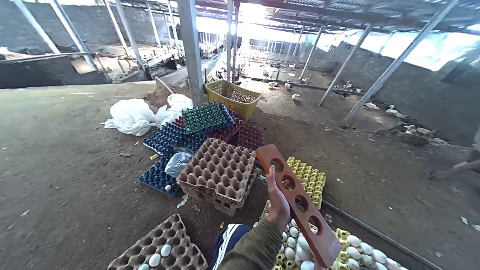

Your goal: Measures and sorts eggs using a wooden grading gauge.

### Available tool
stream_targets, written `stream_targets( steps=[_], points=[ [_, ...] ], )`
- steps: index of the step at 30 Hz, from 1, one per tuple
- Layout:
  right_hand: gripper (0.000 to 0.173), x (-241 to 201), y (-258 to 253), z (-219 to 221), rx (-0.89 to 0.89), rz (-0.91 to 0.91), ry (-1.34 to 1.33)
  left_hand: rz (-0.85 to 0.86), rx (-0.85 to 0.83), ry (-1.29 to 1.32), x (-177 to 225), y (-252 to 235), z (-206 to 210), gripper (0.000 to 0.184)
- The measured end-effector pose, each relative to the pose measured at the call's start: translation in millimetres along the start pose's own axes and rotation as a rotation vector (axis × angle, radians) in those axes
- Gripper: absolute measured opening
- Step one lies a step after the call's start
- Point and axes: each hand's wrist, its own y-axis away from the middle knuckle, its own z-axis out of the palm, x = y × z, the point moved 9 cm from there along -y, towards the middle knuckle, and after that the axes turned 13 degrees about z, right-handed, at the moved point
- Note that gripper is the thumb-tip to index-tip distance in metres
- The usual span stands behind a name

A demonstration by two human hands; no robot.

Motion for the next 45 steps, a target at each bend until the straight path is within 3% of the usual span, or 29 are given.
stream_targets(
  steps=[4,8,11,13,17,26,31,37,41,45],
  points=[
    [0.060,-99,25,-65,-0.012,-0.325,0.073,-0.022,-0.062,-0.047,-14,19,13,0.049],
    [0.079,-193,107,-73,-0.125,-0.482,0.192,-0.064,-0.153,-0.098,-30,41,25,0.051],
    [0.063,-236,171,-59,-0.166,-0.709,0.398,-0.111,-0.247,-0.128,-50,65,36,0.056],
    [0.055,-252,202,-50,-0.022,-0.851,0.636,-0.141,-0.294,-0.154,-63,79,42,0.059],
    [0.049,-258,225,-42,0.198,-0.935,0.885,-0.197,-0.425,-0.208,-83,103,50,0.067],
    [0.045,-239,220,-45,0.326,-0.872,1.055,-0.327,-0.626,-0.172,-100,137,67,0.073],
    [0.038,-239,223,-46,0.372,-0.885,1.081,-0.308,-0.755,-0.172,-102,141,75,0.056],
    [0.039,-239,221,-51,0.449,-0.942,1.016,-0.362,-0.695,-0.162,-112,140,69,0.061],
    [0.051,-240,201,-66,0.371,-0.789,0.922,-0.410,-0.699,-0.123,-113,136,63,0.059],
    [0.035,-248,175,-89,0.249,-0.702,0.806,-0.467,-0.632,-0.010,-109,126,63,0.043]
  ],
)
